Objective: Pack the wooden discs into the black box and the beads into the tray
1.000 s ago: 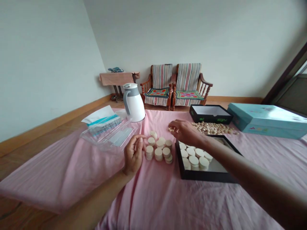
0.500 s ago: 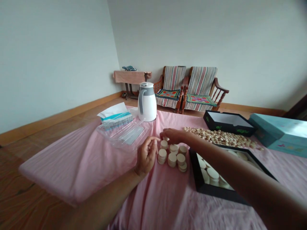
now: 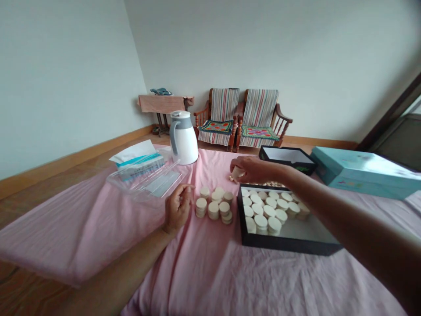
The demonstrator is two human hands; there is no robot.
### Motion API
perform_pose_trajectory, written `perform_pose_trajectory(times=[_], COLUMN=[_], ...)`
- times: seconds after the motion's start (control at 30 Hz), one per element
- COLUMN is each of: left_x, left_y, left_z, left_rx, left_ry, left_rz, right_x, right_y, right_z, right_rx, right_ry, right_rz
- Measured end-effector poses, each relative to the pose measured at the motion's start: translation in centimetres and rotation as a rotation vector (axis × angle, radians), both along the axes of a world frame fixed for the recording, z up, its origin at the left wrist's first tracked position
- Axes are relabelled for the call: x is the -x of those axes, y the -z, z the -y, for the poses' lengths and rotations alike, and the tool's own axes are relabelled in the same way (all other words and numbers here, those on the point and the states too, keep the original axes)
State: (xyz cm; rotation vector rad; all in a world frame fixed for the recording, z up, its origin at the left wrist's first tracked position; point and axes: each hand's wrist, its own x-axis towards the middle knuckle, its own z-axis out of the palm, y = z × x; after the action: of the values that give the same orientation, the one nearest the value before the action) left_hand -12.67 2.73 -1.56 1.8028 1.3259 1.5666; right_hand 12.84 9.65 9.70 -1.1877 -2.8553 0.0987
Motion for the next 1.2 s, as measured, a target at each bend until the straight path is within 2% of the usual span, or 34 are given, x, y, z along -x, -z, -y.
perform_pose_trajectory(times=[0.07, 0.17, 0.23, 0.33, 0.47, 0.63, 0.8, 1.2], left_x=[0.0, -0.4, -1.2, -3.2, -6.0, -7.8, -8.0, -7.9], left_y=[-0.1, -0.8, -1.5, -2.5, -2.5, -0.7, 0.5, 0.3], left_z=[0.1, 0.9, 1.9, 3.8, 5.9, 6.3, 6.1, 6.0], left_rx=[-0.036, -0.092, -0.119, -0.159, -0.230, -0.230, -0.184, -0.188], left_ry=[-0.026, -0.026, 0.064, 0.268, 0.420, 0.496, 0.524, 0.551], left_rz=[-0.042, -0.168, -0.292, -0.487, -0.635, -0.658, -0.593, -0.597], right_x=[-3.3, -7.3, -8.9, -9.6, -9.2, -8.9, -9.1, -9.3], right_y=[-1.2, -1.1, -0.2, 1.3, 2.4, 2.7, 3.1, 4.1], right_z=[2.8, 7.1, 9.3, 11.1, 11.3, 10.5, 10.0, 10.0], right_rx=[0.019, 0.109, 0.170, 0.241, 0.308, 0.429, 0.460, 0.368], right_ry=[0.059, 0.183, 0.279, 0.359, 0.441, 0.466, 0.436, 0.373], right_rz=[0.022, 0.065, 0.106, 0.152, 0.227, 0.344, 0.368, 0.402])
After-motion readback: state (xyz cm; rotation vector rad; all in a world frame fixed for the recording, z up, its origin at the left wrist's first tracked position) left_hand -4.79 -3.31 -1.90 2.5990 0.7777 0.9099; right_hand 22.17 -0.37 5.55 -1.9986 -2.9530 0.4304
